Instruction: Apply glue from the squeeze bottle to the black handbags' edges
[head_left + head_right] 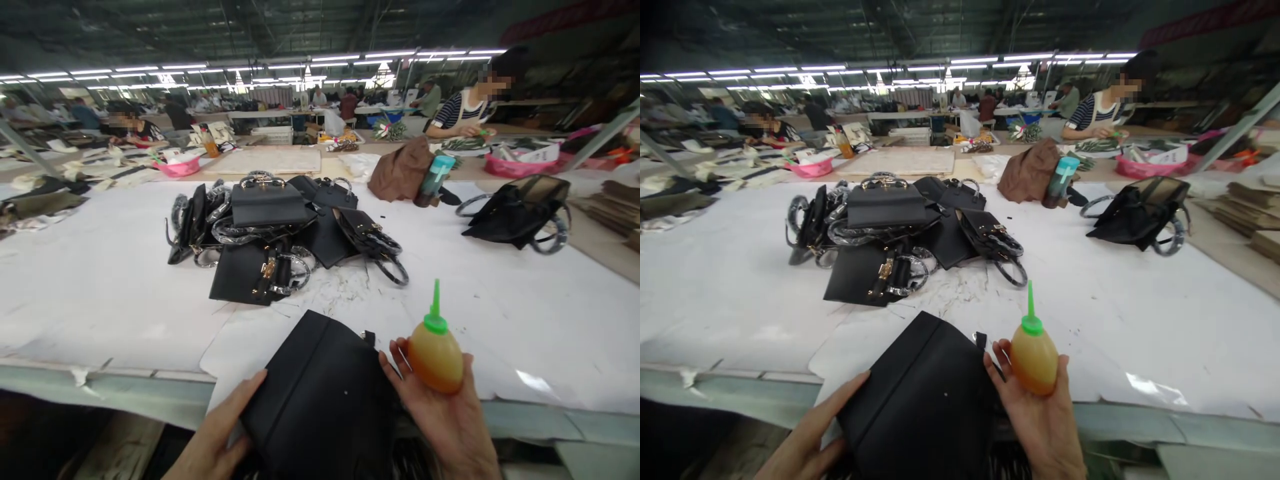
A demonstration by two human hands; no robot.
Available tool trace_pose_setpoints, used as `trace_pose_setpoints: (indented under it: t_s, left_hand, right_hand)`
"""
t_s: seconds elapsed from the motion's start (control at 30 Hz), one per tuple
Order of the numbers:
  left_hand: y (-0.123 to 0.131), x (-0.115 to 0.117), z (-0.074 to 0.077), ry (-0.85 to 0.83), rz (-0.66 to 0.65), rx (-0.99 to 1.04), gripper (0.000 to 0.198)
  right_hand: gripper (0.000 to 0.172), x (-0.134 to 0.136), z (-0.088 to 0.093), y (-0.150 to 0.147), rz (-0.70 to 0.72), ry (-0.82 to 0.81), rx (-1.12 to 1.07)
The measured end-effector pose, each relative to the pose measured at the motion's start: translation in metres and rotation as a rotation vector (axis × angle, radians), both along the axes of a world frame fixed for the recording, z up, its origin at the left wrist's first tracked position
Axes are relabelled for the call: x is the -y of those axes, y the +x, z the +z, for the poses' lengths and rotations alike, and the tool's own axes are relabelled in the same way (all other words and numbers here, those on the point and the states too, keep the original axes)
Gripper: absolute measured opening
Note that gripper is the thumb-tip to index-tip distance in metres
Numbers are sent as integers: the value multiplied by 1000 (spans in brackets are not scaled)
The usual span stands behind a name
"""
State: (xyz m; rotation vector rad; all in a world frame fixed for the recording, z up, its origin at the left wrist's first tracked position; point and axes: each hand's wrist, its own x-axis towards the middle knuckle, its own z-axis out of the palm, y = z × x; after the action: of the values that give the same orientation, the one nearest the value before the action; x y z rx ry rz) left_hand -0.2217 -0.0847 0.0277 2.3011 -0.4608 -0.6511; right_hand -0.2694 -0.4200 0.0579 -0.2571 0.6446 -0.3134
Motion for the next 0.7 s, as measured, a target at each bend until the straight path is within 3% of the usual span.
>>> trace_pose_setpoints:
  t_s: [0.1,0.23,0.3,0.4,0.53,0.63,0.7]
  left_hand:
    - [1,14,4,-175,140,-87,59]
    - [17,34,34,-550,122,-304,71]
    - [26,48,52,-654,118,-303,67]
    - [38,73,71,-663,232,-143,47]
    - [64,105,75,-719,356,28,34]
    - [93,127,72,-732,368,-81,31]
    - [113,141,78,-732,311,-138,29]
  right_hand:
    - [43,0,-5,0,3,-24,21]
    - [40,0,-6,1,-3,-70,63]
    - [41,0,-5,1,-5,-95,75]
    - [45,3,-4,3,11,-110,70]
    - [46,6,-7,7,50,-127,76]
    - [44,10,-7,11,50,-138,79]
    - [42,12,0,12,50,-114,74]
